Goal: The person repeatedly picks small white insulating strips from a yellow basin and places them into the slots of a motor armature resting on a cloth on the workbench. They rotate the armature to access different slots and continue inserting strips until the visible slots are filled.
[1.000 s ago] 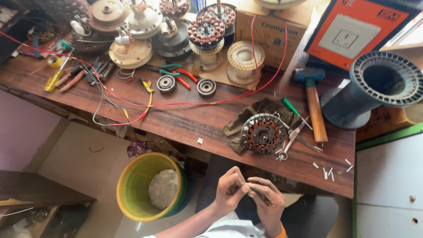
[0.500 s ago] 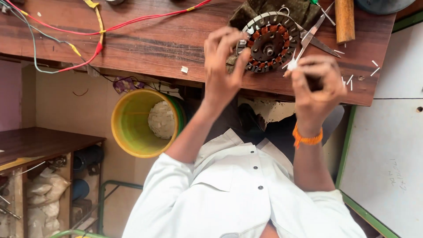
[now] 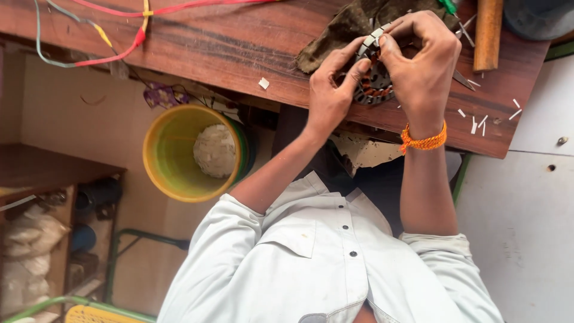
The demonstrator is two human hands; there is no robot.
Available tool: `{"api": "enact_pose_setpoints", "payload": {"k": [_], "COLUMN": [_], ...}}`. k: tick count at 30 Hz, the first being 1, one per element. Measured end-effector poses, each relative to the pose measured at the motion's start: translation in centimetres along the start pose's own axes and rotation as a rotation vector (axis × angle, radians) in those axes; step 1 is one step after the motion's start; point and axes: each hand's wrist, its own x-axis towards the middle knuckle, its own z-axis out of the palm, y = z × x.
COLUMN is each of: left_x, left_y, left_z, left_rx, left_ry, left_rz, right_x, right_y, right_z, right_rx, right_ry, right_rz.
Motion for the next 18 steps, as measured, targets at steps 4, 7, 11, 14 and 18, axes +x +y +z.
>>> {"api": "enact_pose_setpoints", "payload": {"k": [4,7,11,14,18], "left_x": [-1.1,-1.3,-0.7,1.0,3.4], "left_y": [0.3,0.3,0.1,0.4,1.6], "left_z": [0.5,0.5,-0.1,-0.5,-0.3], "left_rx": [-0.06,-0.079,-0.03,0.076,0.404], "left_ry": [0.07,0.076,0.036,0.02,-0.046], "left_rz": [0.062,0.012,0.054,0.168,0.148], "right_x": [-0.9,-1.3,-1.2,-2.1,-5.1], "right_y": [-1.1,-2.0,-2.0,-1.2,0.6], "right_z": [1.1,1.1,0.0,-0.9,-1.0], "right_rx": [-0.077,-0.109,-0.358,-0.359,-0.245], "right_ry": [0.012,-0.045,-0.026,0.09,0.24], "right_rz": [-0.085,-0.008,-0.227,-0.2,0.063]}}
